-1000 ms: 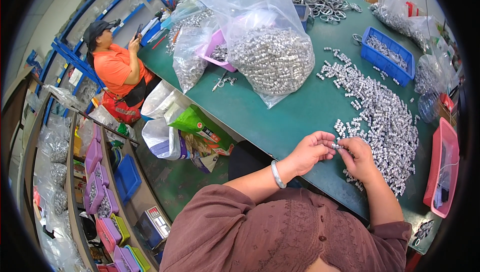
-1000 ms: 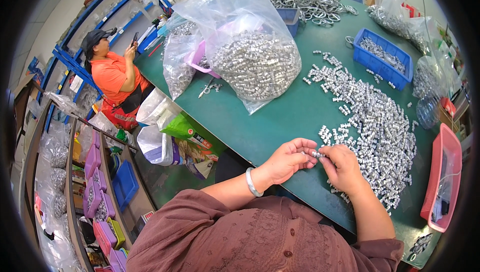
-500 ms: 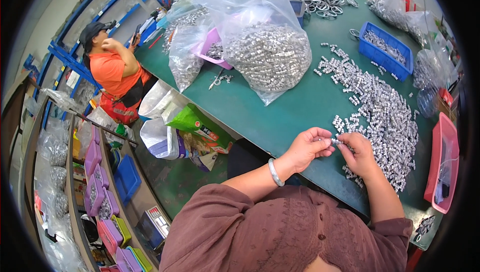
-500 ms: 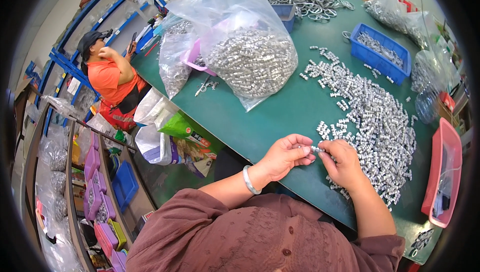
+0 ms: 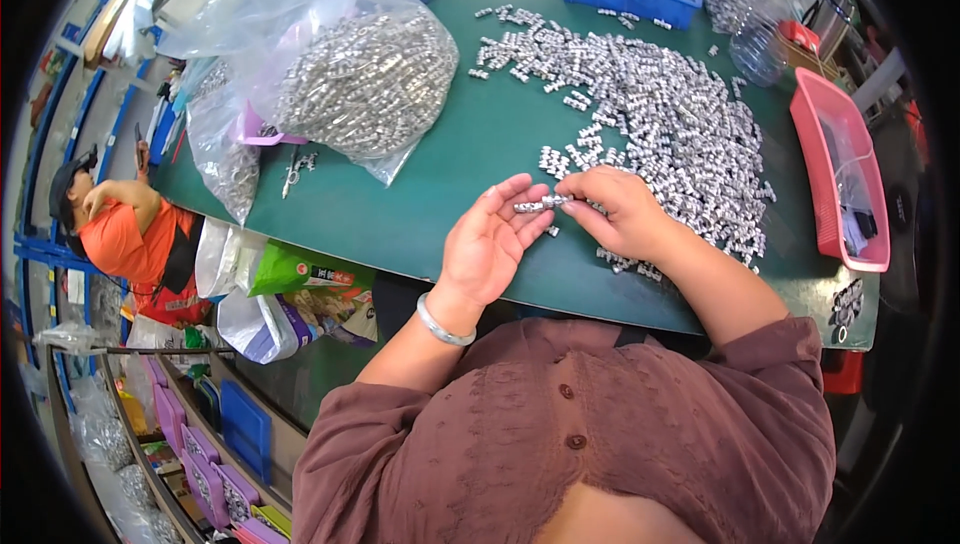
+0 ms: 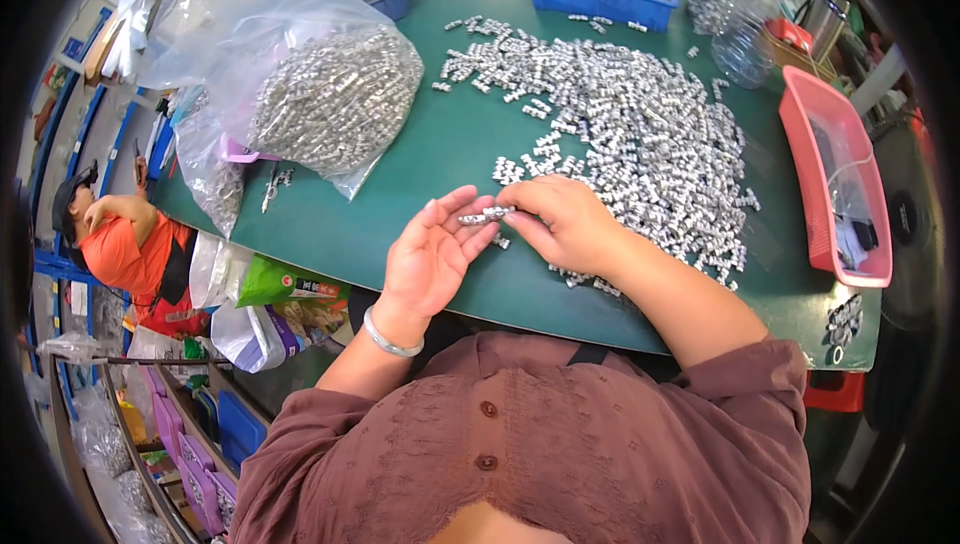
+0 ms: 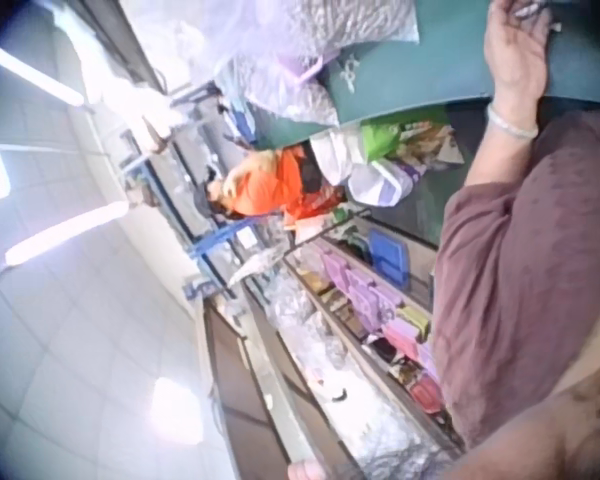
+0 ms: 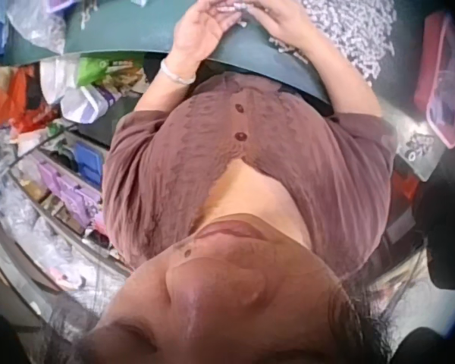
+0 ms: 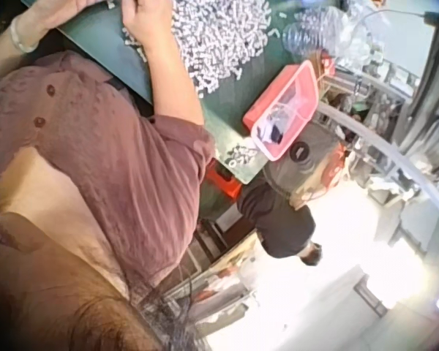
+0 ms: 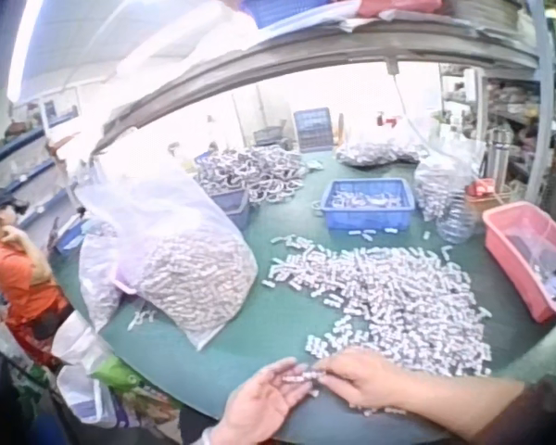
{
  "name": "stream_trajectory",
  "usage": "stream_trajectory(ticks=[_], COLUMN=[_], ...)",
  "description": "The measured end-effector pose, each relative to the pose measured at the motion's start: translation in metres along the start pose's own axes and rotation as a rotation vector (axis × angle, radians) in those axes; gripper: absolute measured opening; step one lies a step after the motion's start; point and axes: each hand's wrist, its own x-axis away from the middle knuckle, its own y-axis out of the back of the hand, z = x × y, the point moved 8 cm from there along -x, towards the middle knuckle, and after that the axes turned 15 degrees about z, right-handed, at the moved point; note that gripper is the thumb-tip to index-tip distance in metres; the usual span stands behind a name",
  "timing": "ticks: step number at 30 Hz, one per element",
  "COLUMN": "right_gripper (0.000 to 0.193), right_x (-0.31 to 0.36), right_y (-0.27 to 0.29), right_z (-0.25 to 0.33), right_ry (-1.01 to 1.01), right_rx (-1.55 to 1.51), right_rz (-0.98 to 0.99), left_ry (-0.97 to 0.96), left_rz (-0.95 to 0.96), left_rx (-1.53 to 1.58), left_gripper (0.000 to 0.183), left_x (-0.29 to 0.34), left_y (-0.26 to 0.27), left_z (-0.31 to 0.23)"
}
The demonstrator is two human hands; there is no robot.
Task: The person connects small metal components together by hand into chains and places them into a plastic bag.
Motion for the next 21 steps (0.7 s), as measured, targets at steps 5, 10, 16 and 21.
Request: stream_trajectory(ticks=[5,10,16,21], right_gripper=[0.018,0.018,0.022,0.03], right_x=[0.003,0.001,0.003,0.002], right_y=[0.001,0.001,-0.004,-0.006], right_z=[-0.001,0.0,-0.004,0.0], right_ry=[0.008,0.016,-0.033,0.008], right_rx=[-0.008,-0.036,-0.071,-0.088], right_rz=[-0.027,-0.017,-0.003,-0.008], left_ry=[-0.005,0.012,0.08,0.063], left_rz=[-0.003,-0.022,-0.02,-0.011], left_rx=[-0.043,-0.069,-0.169,-0.215], left_gripper=[0.039,0.035,0.021,0.018], left_x=[0.001,0.002,0.002,0.002], left_y=[-0.002,-0.002,-0.003,0.003], left_z=[-0.001,0.0,0.01,0.012])
